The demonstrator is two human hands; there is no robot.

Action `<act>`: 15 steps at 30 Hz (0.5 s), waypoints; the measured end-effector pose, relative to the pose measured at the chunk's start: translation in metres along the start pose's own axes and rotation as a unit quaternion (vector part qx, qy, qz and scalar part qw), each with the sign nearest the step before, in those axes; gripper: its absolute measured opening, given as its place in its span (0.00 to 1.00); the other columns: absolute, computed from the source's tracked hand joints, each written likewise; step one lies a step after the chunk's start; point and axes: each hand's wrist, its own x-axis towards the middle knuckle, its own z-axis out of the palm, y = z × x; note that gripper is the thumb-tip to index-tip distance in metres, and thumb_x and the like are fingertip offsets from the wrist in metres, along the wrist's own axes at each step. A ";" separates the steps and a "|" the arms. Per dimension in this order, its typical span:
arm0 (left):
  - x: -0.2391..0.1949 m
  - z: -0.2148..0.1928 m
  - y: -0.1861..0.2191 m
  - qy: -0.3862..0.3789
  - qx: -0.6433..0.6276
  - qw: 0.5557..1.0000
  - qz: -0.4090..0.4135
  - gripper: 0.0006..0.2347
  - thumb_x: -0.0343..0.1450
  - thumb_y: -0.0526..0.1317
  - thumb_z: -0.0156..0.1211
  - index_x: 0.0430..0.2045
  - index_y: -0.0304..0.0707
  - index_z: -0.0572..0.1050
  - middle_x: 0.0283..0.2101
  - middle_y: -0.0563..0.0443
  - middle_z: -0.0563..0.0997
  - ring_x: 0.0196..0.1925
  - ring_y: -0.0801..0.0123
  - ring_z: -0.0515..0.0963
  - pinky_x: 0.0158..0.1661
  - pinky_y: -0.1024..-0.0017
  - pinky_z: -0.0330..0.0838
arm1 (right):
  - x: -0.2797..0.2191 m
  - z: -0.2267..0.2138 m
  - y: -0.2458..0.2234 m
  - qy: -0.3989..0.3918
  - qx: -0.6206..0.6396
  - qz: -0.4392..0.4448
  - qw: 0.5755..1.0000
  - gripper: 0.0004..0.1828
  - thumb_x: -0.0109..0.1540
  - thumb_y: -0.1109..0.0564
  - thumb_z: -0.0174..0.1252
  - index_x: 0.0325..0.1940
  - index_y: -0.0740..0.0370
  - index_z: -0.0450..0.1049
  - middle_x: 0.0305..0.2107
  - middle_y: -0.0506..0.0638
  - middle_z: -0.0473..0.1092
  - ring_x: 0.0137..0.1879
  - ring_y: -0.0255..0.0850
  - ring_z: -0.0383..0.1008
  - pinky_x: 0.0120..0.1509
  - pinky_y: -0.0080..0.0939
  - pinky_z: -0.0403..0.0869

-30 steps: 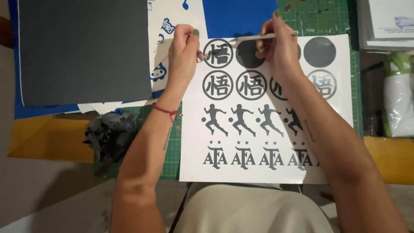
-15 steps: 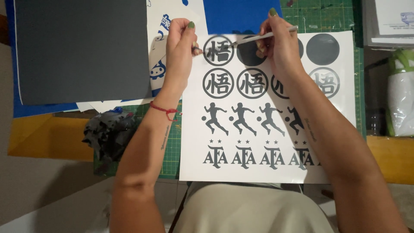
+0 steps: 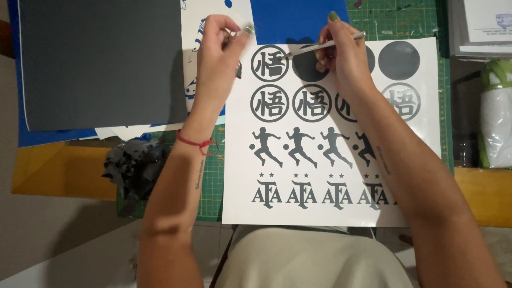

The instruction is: The person is weeding a vinyl sheet, which involves using a small tool to remove the unwanted parts of the vinyl after it has been cut by a plotter.

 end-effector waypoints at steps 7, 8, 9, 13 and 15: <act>-0.012 -0.005 -0.003 -0.044 0.382 0.905 0.182 0.23 0.72 0.21 0.64 0.58 0.40 0.66 0.57 0.41 0.72 0.40 0.50 0.82 0.36 0.56 0.74 | -0.003 0.002 -0.002 0.003 -0.018 0.007 1.000 0.23 0.73 0.39 0.52 0.31 0.56 0.70 0.22 0.49 0.67 0.27 0.35 0.63 0.33 0.35 0.64; -0.012 -0.005 -0.005 -0.027 0.430 0.880 0.200 0.23 0.70 0.18 0.62 0.57 0.38 0.68 0.54 0.41 0.71 0.36 0.53 0.79 0.32 0.59 0.74 | -0.003 0.003 -0.003 0.003 -0.032 0.007 0.999 0.23 0.73 0.38 0.51 0.31 0.55 0.69 0.22 0.49 0.66 0.27 0.35 0.63 0.33 0.36 0.64; -0.012 -0.004 -0.007 -0.009 0.476 0.852 0.216 0.23 0.69 0.16 0.59 0.56 0.37 0.70 0.51 0.41 0.70 0.32 0.55 0.77 0.29 0.62 0.74 | -0.004 0.004 -0.004 0.003 -0.045 0.006 0.999 0.24 0.73 0.38 0.51 0.31 0.55 0.68 0.22 0.49 0.65 0.27 0.36 0.62 0.33 0.36 0.63; -0.013 -0.005 -0.011 0.014 0.503 0.830 0.239 0.17 0.72 0.17 0.57 0.52 0.34 0.73 0.48 0.42 0.67 0.27 0.58 0.73 0.25 0.62 0.71 | -0.003 0.002 0.001 -0.006 -0.048 -0.005 0.999 0.22 0.74 0.41 0.50 0.32 0.55 0.68 0.23 0.49 0.66 0.27 0.35 0.62 0.33 0.37 0.64; -0.010 -0.007 -0.019 0.010 0.542 0.811 0.219 0.15 0.75 0.20 0.57 0.55 0.30 0.75 0.52 0.39 0.71 0.29 0.57 0.76 0.27 0.61 0.76 | 0.000 -0.001 0.006 -0.020 -0.054 -0.031 0.998 0.24 0.74 0.38 0.50 0.33 0.56 0.70 0.23 0.50 0.68 0.25 0.35 0.63 0.32 0.36 0.67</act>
